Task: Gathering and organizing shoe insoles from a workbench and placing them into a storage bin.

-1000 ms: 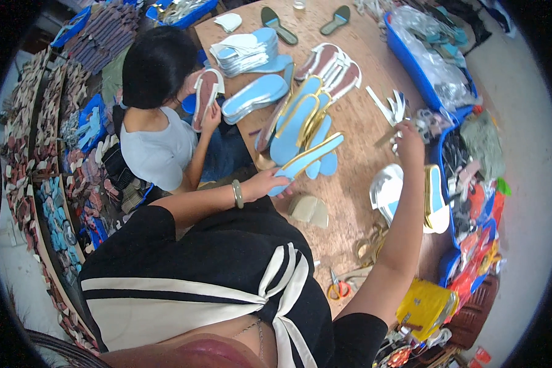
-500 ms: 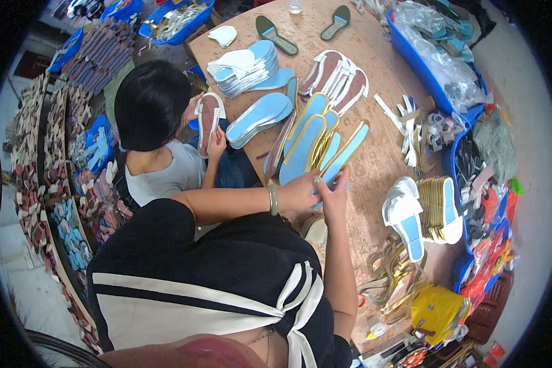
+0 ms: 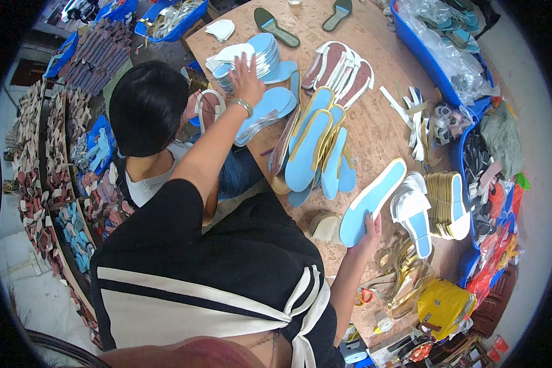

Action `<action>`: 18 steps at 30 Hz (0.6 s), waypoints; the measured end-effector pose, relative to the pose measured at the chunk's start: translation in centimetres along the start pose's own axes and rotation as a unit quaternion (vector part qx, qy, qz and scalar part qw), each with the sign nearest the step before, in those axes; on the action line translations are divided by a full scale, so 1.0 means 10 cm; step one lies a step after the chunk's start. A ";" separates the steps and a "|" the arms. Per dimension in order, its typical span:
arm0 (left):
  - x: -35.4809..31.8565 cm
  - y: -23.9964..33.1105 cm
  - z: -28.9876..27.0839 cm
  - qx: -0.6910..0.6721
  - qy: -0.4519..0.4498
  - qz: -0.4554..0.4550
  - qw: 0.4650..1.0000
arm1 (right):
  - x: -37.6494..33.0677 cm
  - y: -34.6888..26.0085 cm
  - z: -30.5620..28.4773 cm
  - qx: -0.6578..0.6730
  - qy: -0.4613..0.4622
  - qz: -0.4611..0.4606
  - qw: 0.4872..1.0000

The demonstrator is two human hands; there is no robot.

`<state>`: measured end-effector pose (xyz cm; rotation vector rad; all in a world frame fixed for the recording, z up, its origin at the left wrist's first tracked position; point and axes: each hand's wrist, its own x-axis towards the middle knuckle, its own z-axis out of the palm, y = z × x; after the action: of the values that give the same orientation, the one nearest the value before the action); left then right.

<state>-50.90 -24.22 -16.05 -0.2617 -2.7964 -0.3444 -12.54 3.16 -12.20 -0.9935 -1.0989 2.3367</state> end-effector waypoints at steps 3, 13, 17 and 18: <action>0.28 -0.39 0.29 0.061 -0.034 -0.039 0.997 | -0.13 0.04 0.00 0.023 0.024 -0.010 0.999; 0.63 -0.73 0.45 0.043 -0.024 -0.027 0.998 | -0.30 0.06 0.01 0.031 0.052 -0.019 0.998; 0.88 -0.64 0.26 -0.108 0.200 -0.139 0.964 | -0.27 0.06 0.03 0.015 0.047 -0.021 0.999; 0.95 -0.62 0.21 -0.352 0.190 -0.224 0.889 | -0.25 0.07 0.05 0.013 0.041 -0.027 0.999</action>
<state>-61.76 -28.28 -16.21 0.2858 -2.2068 -1.3572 -11.23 1.00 -11.39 -1.0280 -1.0469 2.2413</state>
